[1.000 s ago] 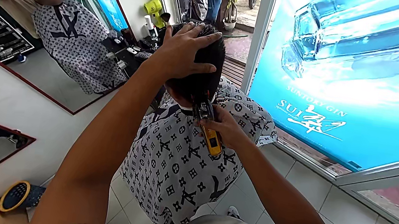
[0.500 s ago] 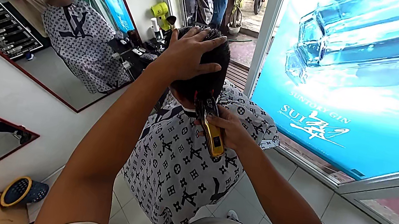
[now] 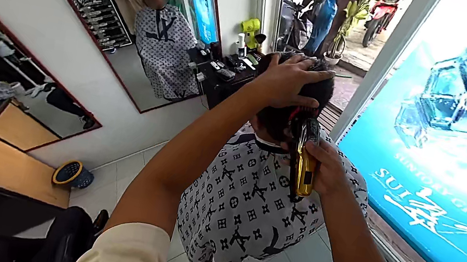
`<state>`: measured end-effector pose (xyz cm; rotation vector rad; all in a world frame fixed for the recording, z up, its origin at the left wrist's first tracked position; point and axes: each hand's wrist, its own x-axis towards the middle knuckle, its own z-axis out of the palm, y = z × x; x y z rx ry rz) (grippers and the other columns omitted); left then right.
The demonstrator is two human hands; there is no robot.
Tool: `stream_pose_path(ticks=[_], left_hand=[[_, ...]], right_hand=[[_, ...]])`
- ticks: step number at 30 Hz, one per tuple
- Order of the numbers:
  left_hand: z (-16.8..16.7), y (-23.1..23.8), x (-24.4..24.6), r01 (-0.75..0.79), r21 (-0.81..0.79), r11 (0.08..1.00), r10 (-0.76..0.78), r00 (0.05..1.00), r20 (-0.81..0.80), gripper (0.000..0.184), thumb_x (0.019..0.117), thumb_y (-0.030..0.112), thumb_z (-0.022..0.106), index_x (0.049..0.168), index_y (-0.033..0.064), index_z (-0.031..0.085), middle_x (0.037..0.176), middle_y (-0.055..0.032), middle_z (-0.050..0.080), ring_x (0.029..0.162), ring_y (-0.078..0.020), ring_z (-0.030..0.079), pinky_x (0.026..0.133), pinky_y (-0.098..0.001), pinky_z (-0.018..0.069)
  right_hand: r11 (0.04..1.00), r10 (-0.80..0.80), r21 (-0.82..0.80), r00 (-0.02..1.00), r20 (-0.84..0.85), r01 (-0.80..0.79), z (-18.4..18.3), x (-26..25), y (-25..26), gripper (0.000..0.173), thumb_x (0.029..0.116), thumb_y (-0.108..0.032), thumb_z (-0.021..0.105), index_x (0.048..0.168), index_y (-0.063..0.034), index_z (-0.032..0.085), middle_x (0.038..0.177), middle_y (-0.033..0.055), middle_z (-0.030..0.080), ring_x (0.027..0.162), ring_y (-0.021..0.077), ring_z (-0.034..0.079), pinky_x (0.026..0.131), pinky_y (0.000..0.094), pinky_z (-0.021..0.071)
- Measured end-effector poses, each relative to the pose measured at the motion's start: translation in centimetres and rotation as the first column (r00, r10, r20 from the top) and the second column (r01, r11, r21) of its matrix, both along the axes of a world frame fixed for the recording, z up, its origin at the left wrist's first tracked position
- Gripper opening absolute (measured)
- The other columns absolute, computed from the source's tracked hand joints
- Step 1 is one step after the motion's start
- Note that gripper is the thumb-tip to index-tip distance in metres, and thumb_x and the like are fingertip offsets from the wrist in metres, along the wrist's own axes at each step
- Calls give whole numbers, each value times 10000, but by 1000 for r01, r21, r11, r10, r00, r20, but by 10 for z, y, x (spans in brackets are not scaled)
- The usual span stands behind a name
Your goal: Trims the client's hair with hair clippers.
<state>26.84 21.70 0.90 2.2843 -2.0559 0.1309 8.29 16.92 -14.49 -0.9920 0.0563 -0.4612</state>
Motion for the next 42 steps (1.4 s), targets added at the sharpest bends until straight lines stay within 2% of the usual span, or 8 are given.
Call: stream_pose_path(ticks=[12,15,17,19,25,33,38,42], left_hand=[[-4,3,0,3,-53,999,-3,1000,1,711,959,624,590,1592,384,374,1674,-104,315,1565,-364,211,1160,-767,118],[-9,16,-1,65,-244,968,-66,998,6,782,912,697,588,1594,377,376,1689,-109,277,1570,-365,196,1168,-767,89],[-13,31,-2,132,-404,905,-135,991,23,751,918,690,583,1570,350,431,1670,-98,323,1559,-348,242,1169,-753,143],[-25,52,-2,221,-570,792,-239,970,44,633,920,606,651,1457,274,594,1570,-92,485,1488,-308,396,1160,-678,269],[-91,124,17,449,-514,730,-591,793,-147,347,893,387,766,1074,91,784,1248,-118,689,1233,-274,611,1034,-497,476],[-65,114,60,519,-491,700,-675,705,-216,439,954,340,710,1317,96,684,1344,-147,641,1285,-306,583,1076,-527,469],[21,70,68,522,-517,679,-679,714,-170,415,1027,348,587,1310,57,673,1359,-145,647,1307,-259,589,1127,-459,443],[38,28,57,656,-218,722,-690,703,-172,512,1074,474,432,1414,144,625,1539,-116,518,1471,-239,434,1220,-464,327]], right_hand=[[980,-94,-181,995,-23,89,2,-8,-4,486,935,-255,666,1361,-80,512,1209,153,685,966,272,738,738,408,655],[541,-508,-821,850,-143,185,-7,-22,18,714,867,-368,736,1459,-62,478,1234,113,663,1050,192,679,866,379,588],[216,-659,-968,750,-46,130,-18,-29,41,719,852,-379,760,1441,-33,534,1280,208,651,1143,358,647,955,585,516],[132,-716,-981,698,5,142,-28,-31,67,714,850,-383,750,1430,-23,542,1289,242,641,1164,401,636,971,621,498],[335,-801,-882,593,-80,333,-24,-7,157,796,788,-381,796,1398,39,504,1248,163,644,1087,86,634,930,265,539],[725,-686,-237,648,-330,646,-17,10,168,554,963,-254,596,1463,-125,395,1108,113,670,844,261,728,674,430,645],[806,-587,-191,716,-377,560,-9,35,141,417,1030,-245,564,1402,-81,470,1030,123,682,815,237,720,689,400,637],[837,-542,-145,763,-352,528,-18,49,119,431,1028,-235,606,1402,-72,466,1059,148,669,841,258,714,704,421,632]])
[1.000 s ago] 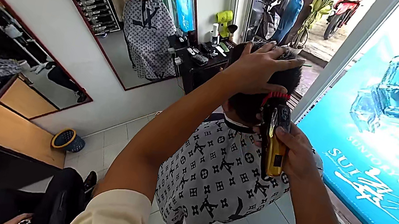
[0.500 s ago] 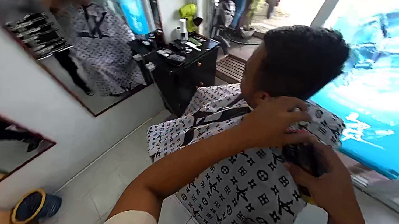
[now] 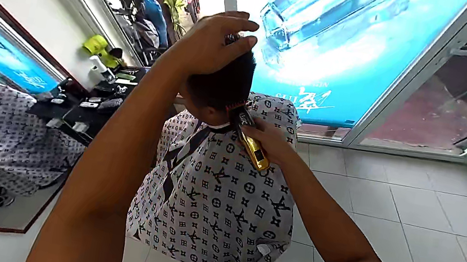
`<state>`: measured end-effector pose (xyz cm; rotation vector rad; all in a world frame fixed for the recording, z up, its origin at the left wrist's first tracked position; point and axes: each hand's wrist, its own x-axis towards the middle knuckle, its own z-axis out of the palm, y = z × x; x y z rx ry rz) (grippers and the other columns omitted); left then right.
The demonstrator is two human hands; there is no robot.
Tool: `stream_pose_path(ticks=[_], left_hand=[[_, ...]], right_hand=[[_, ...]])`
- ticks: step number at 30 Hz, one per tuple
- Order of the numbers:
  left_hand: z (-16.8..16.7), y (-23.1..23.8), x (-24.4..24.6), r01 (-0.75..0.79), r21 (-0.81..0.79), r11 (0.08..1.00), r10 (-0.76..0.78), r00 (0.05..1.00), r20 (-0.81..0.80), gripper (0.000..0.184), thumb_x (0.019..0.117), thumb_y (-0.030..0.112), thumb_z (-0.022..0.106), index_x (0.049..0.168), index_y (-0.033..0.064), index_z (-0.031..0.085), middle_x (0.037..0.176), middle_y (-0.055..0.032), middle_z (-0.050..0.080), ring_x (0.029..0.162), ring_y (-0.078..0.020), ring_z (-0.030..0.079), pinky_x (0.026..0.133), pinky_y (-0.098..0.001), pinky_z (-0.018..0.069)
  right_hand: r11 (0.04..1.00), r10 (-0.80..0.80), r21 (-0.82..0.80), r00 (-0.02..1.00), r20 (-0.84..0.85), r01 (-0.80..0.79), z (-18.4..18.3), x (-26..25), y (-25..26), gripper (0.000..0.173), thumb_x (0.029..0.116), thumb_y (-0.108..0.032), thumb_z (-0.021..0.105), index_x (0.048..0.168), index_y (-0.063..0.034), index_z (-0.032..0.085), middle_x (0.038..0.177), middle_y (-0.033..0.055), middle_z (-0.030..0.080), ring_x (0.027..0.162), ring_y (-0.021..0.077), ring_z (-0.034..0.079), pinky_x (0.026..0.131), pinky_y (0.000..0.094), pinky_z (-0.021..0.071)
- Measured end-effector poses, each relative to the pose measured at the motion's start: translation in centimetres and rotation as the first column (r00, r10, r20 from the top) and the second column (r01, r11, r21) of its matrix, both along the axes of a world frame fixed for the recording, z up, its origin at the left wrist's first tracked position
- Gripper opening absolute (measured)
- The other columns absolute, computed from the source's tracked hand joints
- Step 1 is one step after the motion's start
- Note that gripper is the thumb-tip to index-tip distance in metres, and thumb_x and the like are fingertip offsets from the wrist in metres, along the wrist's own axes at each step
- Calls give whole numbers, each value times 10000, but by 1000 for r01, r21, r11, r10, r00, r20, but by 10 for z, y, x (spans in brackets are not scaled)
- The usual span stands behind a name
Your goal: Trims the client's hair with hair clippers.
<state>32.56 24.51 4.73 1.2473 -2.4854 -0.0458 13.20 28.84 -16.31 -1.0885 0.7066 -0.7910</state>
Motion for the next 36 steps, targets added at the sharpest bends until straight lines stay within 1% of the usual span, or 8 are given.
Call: stream_pose_path(ticks=[3,5,8,15,18,24,31,36], left_hand=[[-6,-20,-10,-98,156,983,65,977,203,631,1052,640,255,1531,314,507,1680,-114,298,1573,-322,206,1211,-673,162],[-13,-28,-11,-188,178,966,134,951,279,669,1030,695,229,1573,358,428,1698,-132,241,1579,-361,155,1180,-731,130],[-26,-34,-8,-252,168,953,185,923,337,683,1024,689,326,1608,336,356,1696,-180,210,1569,-407,153,1177,-717,158],[-35,-36,0,-204,114,972,164,943,288,692,983,648,515,1586,331,396,1687,-179,235,1560,-412,178,1169,-717,175],[-36,-36,0,-205,106,973,167,942,293,714,975,655,526,1593,327,384,1686,-187,231,1557,-417,183,1168,-708,187],[-37,-35,1,-199,102,975,165,949,270,710,977,639,535,1598,340,368,1689,-178,230,1560,-406,183,1169,-709,181],[-39,-37,2,-200,84,976,170,945,278,702,973,636,545,1589,340,385,1673,-185,269,1547,-401,228,1155,-708,213],[-39,-37,1,-183,76,980,155,947,282,698,977,624,544,1587,321,396,1661,-198,289,1540,-398,252,1151,-705,221]], right_hand=[[999,14,34,999,32,-15,-7,5,-3,425,1015,-159,614,1400,-90,448,1120,139,646,911,267,711,741,431,629],[999,32,31,998,51,-34,-12,7,-6,449,1001,-108,618,1406,-75,428,1141,150,635,935,278,707,753,439,627],[999,39,13,996,76,-40,-15,8,-6,467,992,-100,631,1412,-78,428,1134,144,644,927,270,712,742,428,632],[996,8,-91,973,231,14,8,14,-7,466,940,-123,618,1366,-62,439,1084,117,679,905,246,727,710,404,643],[990,14,-141,973,229,19,2,15,-9,494,920,-141,637,1364,-63,435,1082,115,678,909,240,726,717,395,643],[999,29,17,981,192,-33,-9,12,-7,402,959,-133,595,1335,-72,468,1050,131,695,878,261,736,682,409,644],[988,81,-149,962,260,-43,-1,9,-20,423,941,-157,623,1322,-75,460,1077,115,694,897,240,732,697,389,644],[995,102,-38,965,242,-96,-5,2,-19,345,968,-157,573,1296,-90,488,1070,117,715,899,248,745,678,389,648]])
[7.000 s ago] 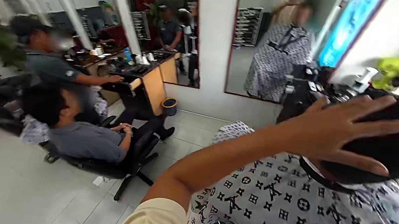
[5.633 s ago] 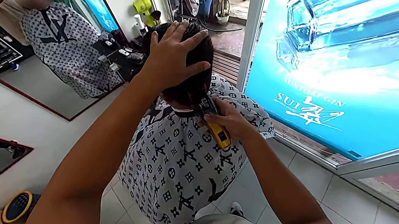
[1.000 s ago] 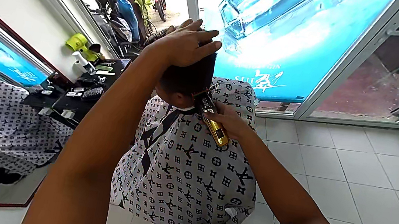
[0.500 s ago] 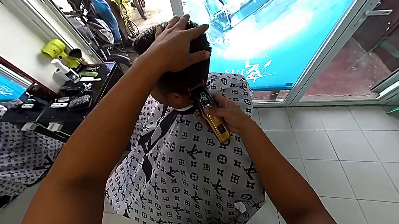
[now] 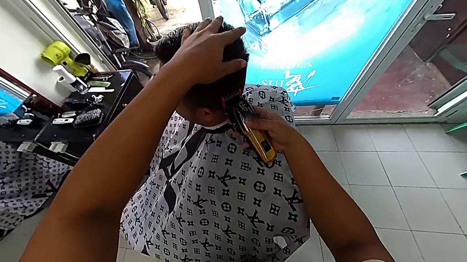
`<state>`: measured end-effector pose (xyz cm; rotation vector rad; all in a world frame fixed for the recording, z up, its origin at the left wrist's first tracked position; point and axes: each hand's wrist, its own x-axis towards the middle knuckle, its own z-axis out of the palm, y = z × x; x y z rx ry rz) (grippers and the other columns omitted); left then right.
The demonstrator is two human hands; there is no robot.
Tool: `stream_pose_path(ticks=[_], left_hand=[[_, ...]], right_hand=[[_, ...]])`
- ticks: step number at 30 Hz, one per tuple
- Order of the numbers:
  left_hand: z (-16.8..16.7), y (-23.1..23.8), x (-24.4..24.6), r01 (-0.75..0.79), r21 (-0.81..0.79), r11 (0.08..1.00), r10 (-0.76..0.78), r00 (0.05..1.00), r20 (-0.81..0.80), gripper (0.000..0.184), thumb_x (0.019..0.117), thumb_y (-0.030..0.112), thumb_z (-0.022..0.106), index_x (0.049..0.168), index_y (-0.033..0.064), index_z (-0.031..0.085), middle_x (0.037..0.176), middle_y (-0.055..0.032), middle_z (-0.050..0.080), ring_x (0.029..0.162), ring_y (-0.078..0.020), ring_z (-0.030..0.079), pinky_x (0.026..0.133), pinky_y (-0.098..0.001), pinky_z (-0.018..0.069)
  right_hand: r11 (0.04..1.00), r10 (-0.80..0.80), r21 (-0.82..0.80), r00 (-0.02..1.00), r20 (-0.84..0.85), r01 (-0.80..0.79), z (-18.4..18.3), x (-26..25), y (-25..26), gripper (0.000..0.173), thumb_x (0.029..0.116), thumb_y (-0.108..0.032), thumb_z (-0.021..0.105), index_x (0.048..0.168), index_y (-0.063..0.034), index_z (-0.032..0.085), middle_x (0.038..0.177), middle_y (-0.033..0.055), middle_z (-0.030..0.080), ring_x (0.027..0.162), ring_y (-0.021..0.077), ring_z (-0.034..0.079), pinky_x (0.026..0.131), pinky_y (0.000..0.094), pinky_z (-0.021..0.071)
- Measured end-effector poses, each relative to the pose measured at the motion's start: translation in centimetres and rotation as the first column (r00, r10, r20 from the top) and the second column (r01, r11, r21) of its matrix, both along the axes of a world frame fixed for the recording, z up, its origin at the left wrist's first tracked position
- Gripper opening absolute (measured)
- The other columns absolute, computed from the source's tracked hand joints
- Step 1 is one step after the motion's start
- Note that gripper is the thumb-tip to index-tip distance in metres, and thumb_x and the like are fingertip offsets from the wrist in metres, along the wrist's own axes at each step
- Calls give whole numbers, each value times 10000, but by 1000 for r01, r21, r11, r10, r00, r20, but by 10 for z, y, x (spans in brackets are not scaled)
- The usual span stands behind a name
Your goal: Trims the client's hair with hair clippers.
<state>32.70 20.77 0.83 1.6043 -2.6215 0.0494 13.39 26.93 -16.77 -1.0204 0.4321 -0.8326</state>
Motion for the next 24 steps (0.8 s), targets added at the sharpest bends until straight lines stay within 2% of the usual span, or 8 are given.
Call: stream_pose_path(ticks=[5,10,15,20,24], left_hand=[[0,0,-2,-3,1,1000,3,1000,7,707,971,619,558,1590,321,389,1664,-204,279,1540,-400,253,1152,-708,218],[-1,-1,-2,-1,-10,1000,1,1000,7,664,1009,631,465,1592,325,389,1664,-198,285,1542,-398,249,1146,-712,217],[0,-3,-3,3,-7,1000,-3,1000,16,673,989,616,531,1587,338,394,1654,-199,307,1531,-399,277,1135,-710,241],[-1,-3,-4,0,-14,1000,1,1000,18,681,981,624,542,1585,345,397,1657,-191,302,1535,-396,264,1133,-711,237],[0,-3,-5,8,-13,1000,-8,1000,15,662,985,604,555,1578,349,409,1653,-190,313,1528,-392,284,1130,-709,244]], right_hand=[[993,10,-116,990,141,6,10,-2,-11,335,973,-198,591,1275,-77,506,1139,148,706,906,257,743,667,379,643],[998,51,-50,998,40,-49,-7,-9,-12,313,990,-152,536,1290,-65,520,1142,159,711,911,270,752,659,377,649],[994,17,-111,990,139,-1,16,-9,-17,309,991,-222,574,1262,-78,540,1159,145,711,916,253,747,664,368,645],[998,47,-47,996,78,-43,-3,-10,-11,319,984,-226,582,1268,-87,537,1123,145,720,886,259,752,648,370,646],[994,42,-101,991,131,-28,13,-9,-14,297,999,-222,571,1260,-84,543,1159,143,711,915,251,749,664,359,646]])
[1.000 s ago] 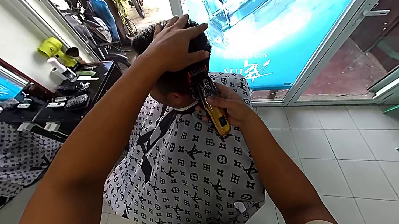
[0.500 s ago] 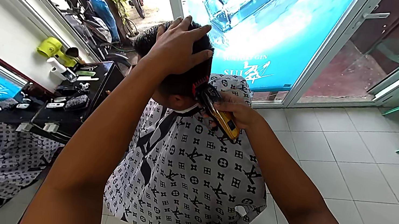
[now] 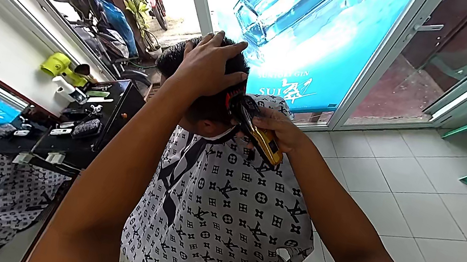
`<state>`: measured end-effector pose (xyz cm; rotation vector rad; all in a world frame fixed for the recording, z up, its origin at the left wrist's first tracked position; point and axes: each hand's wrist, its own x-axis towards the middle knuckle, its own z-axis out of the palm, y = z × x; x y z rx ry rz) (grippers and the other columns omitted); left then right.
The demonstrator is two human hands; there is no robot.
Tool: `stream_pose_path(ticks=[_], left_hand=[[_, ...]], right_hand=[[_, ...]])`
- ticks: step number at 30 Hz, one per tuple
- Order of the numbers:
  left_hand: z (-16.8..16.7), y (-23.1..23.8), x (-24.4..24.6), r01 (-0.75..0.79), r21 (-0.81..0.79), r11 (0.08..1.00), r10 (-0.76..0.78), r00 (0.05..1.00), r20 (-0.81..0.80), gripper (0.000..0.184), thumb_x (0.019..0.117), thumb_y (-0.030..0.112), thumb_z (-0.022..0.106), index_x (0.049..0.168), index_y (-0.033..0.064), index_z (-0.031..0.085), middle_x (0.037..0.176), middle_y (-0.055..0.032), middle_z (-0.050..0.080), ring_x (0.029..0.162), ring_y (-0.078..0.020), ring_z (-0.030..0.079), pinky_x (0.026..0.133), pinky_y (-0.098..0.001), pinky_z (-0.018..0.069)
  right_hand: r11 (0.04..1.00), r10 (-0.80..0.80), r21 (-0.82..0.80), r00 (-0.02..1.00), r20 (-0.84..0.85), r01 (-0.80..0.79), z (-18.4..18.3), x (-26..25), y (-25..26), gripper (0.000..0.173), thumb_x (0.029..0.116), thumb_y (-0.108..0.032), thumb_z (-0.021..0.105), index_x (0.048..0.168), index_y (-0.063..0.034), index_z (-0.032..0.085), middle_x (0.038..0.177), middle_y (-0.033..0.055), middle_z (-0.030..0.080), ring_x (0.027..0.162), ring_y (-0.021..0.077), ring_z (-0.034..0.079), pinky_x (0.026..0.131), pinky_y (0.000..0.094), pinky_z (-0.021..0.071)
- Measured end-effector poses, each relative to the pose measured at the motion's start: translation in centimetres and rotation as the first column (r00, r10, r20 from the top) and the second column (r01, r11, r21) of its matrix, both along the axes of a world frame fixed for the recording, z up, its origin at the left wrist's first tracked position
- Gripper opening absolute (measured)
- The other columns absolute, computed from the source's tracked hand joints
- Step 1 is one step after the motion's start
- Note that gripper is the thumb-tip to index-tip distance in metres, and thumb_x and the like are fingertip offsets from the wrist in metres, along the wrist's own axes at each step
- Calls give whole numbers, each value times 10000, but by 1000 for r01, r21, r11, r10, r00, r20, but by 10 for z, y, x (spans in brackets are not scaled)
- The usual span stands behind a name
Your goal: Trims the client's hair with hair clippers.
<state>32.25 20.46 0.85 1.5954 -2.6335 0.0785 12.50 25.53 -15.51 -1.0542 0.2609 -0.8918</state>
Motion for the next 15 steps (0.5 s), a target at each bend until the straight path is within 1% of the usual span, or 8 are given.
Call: stream_pose_path(ticks=[2,4,6,7,8,9,11,15], left_hand=[[1,0,2,15,-9,1000,-15,1000,-27,662,979,610,563,1570,342,427,1655,-203,300,1526,-408,278,1126,-708,259],[7,-1,8,56,-24,998,-57,995,-76,681,971,629,550,1566,317,439,1662,-212,271,1532,-411,257,1131,-708,264],[16,0,17,103,-22,994,-105,985,-139,695,965,650,534,1552,284,469,1626,-189,351,1512,-374,315,1154,-660,285],[19,0,22,135,-18,991,-136,979,-152,702,961,645,549,1541,253,491,1582,-182,421,1483,-351,375,1164,-614,315],[21,0,26,167,-10,986,-167,975,-143,707,957,629,576,1529,219,508,1537,-169,480,1450,-327,428,1171,-567,339],[23,1,29,186,13,982,-183,975,-127,711,953,608,605,1525,196,512,1519,-156,506,1437,-311,449,1177,-545,343],[22,3,32,196,37,980,-192,976,-103,706,943,567,654,1516,175,523,1510,-139,527,1431,-305,461,1182,-541,337],[18,6,33,187,28,982,-183,978,-105,688,934,535,688,1511,194,533,1515,-127,528,1435,-305,459,1180,-549,334]], right_hand=[[999,-49,-14,998,38,50,8,3,3,322,981,-236,604,1254,-80,538,1160,158,708,916,263,749,665,372,646],[996,-93,-8,995,-33,93,6,7,12,366,957,-213,627,1276,-78,509,1125,149,703,902,258,741,674,386,645],[987,-151,24,965,-212,159,2,14,27,401,952,-148,636,1317,-72,489,1060,128,699,859,243,738,677,382,645],[982,-164,44,942,-293,185,-1,18,33,429,961,-113,649,1351,-68,475,1064,127,683,865,243,731,699,386,642],[976,-176,57,921,-347,209,-4,22,37,457,961,-99,670,1369,-64,467,1069,127,678,865,239,728,710,383,641],[972,-183,67,910,-372,223,-5,25,40,472,960,-89,683,1374,-61,458,1075,130,673,867,237,726,719,380,640],[969,-191,78,911,-366,234,-4,30,44,489,957,-74,684,1383,-58,443,1092,130,666,889,236,724,728,379,640],[967,-228,47,932,-282,250,6,37,45,449,962,-83,644,1367,-53,454,1076,120,676,891,231,727,716,381,642]])
